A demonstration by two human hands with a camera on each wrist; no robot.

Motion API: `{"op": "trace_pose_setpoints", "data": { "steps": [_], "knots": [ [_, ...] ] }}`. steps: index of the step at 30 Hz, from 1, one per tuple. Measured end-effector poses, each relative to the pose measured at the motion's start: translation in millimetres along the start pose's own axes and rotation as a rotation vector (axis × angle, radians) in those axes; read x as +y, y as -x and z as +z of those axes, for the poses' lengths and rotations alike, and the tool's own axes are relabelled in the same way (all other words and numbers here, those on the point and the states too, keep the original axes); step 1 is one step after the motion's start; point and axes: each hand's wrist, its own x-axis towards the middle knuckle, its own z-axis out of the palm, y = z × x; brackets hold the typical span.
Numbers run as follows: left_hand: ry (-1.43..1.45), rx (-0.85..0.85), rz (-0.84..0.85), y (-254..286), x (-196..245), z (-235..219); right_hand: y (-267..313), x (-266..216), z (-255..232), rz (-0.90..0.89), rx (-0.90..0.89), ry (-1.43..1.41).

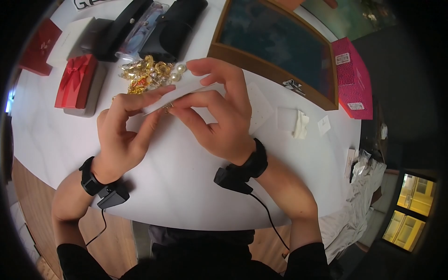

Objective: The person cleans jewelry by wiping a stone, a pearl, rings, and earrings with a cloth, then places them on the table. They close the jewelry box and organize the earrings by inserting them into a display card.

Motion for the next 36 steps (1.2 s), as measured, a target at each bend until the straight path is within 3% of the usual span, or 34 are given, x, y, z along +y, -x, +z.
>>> {"op": "trace_pose_setpoints", "data": {
  "steps": [2,5,11,17,27,29,31,36],
  "knots": [
    [0.013,-0.106,-0.004,1,2,-5,0,-1,0,-0.03,0.013,0.002],
    [-0.041,-0.137,0.064,0,2,-10,1,-6,-3,-0.044,0.012,0.034],
    [-0.045,-0.126,0.17,-2,4,-11,2,-12,-8,-0.147,0.016,0.134],
    [-0.008,-0.111,0.214,-3,1,-9,6,-6,-4,-0.149,0.091,0.009],
    [0.01,-0.12,0.202,-1,0,-6,4,-2,-1,-0.159,0.036,-0.105],
    [0.026,-0.009,0.178,-1,-1,0,4,-1,1,-0.141,0.062,-0.141],
    [0.024,-0.014,0.185,-1,-2,0,5,0,2,-0.097,0.065,-0.172],
    [0.007,-0.028,0.194,-1,-1,-1,5,-1,-6,-0.124,-0.009,-0.105]
  ]
}}
